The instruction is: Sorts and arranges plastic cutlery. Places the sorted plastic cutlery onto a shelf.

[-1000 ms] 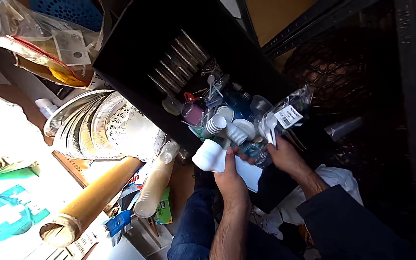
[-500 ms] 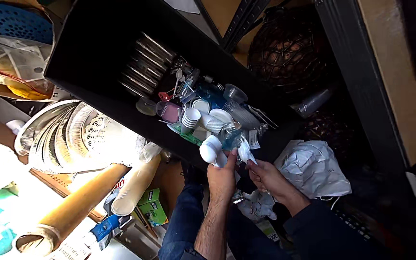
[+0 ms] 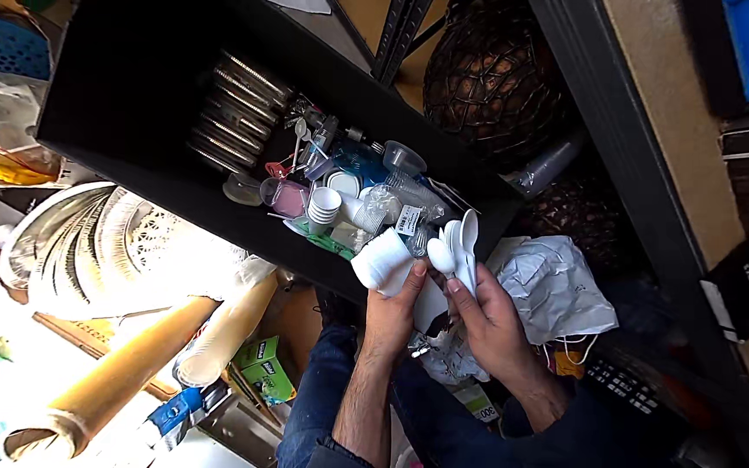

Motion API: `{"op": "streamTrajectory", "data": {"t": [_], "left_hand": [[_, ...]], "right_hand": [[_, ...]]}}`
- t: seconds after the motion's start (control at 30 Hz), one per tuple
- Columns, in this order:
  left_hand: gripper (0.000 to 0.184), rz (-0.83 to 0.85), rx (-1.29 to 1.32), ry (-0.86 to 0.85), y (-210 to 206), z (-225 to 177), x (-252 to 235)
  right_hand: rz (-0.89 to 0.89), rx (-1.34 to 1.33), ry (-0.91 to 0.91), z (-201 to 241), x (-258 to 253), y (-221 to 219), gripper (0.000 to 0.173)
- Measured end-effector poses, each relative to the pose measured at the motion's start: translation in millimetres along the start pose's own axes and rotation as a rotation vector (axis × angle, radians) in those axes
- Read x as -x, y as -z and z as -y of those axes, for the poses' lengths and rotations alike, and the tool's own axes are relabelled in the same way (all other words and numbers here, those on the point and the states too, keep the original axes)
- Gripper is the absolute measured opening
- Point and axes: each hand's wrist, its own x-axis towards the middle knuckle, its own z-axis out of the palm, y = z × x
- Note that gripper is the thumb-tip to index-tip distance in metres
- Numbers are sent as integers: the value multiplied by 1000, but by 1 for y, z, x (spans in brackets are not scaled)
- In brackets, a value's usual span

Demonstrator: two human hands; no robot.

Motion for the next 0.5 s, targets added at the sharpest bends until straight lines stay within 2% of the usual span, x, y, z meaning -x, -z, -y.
{"op": "streamTrajectory", "data": {"t": [0.13, 0.27, 0.37, 0.5], "left_hand": [[21, 17, -54, -20, -2, -2, 3], [23, 11, -26, -62, -8, -2, 5], [29, 32, 24, -55, -11, -1, 5], [27, 72, 48, -55, -12, -3, 5]], "right_hand": [[-61, 117, 109, 4, -12, 10, 13], [-148, 91, 208, 8, -17, 10, 8], [-189, 41, 215, 10, -17, 8, 13], [-208, 24, 187, 14, -22, 7, 11]]}}
